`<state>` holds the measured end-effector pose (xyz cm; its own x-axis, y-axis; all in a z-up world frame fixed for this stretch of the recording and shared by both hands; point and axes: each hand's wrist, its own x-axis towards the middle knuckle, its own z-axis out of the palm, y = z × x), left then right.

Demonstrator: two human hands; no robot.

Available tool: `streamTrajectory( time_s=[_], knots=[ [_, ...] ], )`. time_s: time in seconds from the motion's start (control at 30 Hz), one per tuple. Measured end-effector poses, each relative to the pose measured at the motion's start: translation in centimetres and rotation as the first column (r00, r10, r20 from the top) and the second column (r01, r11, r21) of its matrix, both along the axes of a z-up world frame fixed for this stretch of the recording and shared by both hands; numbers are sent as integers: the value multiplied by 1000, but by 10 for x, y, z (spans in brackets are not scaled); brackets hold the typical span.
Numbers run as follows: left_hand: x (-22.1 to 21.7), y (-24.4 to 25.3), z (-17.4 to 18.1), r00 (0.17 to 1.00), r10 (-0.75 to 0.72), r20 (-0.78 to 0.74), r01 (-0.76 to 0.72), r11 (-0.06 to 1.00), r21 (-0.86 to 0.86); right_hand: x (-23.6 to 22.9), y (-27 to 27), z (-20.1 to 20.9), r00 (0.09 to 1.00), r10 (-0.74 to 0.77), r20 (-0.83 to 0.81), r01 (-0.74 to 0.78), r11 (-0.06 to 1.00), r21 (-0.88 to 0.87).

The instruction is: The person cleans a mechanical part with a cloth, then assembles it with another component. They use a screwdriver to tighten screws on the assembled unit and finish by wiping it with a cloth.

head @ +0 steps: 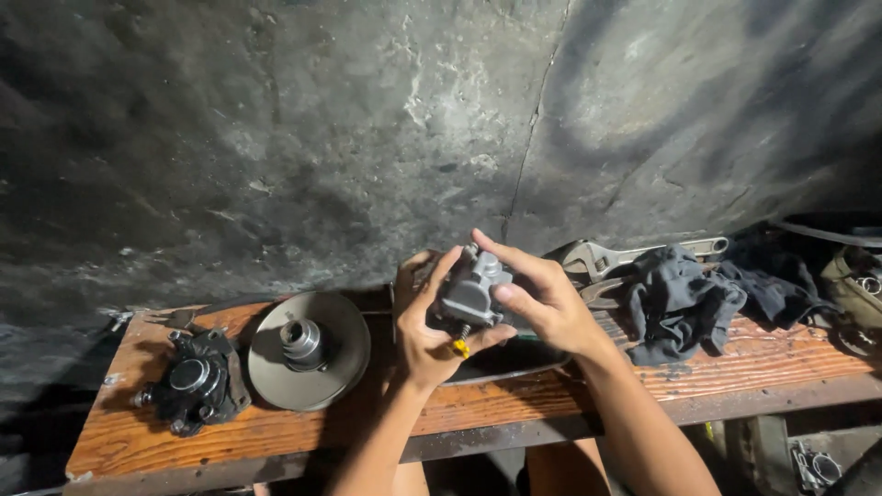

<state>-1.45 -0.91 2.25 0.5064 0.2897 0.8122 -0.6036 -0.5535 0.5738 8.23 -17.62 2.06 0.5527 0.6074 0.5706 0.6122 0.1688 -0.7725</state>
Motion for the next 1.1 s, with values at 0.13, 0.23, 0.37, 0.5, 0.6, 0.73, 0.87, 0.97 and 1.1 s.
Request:
streamTrajectory(
  time_s=[0.13,0.23,0.37,0.5,0.6,0.73,0.87,0.97,1.1],
  knots=[
    [0,4,2,998,-54,9,55,994,-94,4,0,-4,998,63,10,-63,998,15],
    [7,4,-11,965,-257,59,263,935,-236,-7,0,13,984,178,-11,-177,983,55],
    [7,-3,-10,861,-491,129,474,687,-550,-17,-1,24,967,226,118,-237,967,89],
    [15,1,-24,824,-564,56,513,700,-497,-23,6,20,944,69,322,-53,997,-58],
    [-6,-10,21,718,-687,116,544,449,-709,-17,13,8,919,-65,388,49,997,52],
    [1,-12,7,722,-680,127,516,407,-753,-11,11,5,912,-145,384,120,989,88],
    [9,-1,-20,613,-777,141,622,364,-694,-11,12,6,890,-246,384,209,968,136],
    [9,-2,-10,558,-825,90,686,398,-610,-6,11,0,886,-318,338,286,948,141],
    [13,14,-7,792,-580,-191,533,809,-247,-4,11,-2,902,-353,248,325,934,147]
  ],
)
